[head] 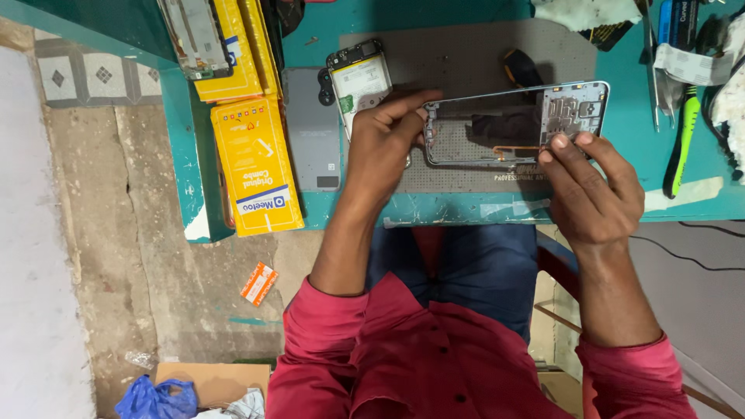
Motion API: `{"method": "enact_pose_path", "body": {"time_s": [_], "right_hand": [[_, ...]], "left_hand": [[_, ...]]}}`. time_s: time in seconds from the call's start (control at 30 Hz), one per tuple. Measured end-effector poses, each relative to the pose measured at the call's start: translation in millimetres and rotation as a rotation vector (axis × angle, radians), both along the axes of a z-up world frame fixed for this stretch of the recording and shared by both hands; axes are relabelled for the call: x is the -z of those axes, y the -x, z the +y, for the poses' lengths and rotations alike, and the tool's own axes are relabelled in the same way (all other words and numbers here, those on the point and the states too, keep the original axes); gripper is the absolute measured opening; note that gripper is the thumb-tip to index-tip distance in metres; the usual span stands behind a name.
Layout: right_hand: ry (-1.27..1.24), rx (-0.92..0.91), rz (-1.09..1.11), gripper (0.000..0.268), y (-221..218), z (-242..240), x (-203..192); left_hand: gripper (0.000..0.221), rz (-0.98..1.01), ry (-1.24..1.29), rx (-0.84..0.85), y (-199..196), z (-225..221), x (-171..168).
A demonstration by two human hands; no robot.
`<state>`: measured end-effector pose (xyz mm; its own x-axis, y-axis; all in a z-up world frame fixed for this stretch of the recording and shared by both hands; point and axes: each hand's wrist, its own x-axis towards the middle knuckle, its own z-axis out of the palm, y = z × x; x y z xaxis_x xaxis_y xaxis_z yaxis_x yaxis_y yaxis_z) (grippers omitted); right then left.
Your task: The person disassembles a smartphone, removes the battery, and cleans the internal frame using a yellow box. They then reinsert the battery and connect internal components using a metal tool.
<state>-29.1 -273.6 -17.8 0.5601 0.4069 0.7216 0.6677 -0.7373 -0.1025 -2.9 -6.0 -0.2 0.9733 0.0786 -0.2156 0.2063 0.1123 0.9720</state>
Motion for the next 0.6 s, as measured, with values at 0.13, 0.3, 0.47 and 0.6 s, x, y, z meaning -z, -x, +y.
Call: {"method": "enact_pose_path", "body": {"time_s": [0.13,0.3,0.47,0.6], "right_hand": [[-0.003,-0.002,-0.006,0.012,-1,0,1],[0.0,0.003,-0.006,0.011,0,0,1],[0.016,-0.005,-0.009,0.012,0,-1,1],[-0.012,-0.013,-0.002,0.012,0,-1,1]], "left_hand": [[0.028,-0.006,-0.08,-0.023,1,-3,-3],[0.026,-0.027,-0.195,-0.065,3,-9,-8],[0.024,-0.048,-0.221,-0.088,3,-11,-9],[0.024,-0.026,-0.219,-0.098,3,-12,-9]]}}
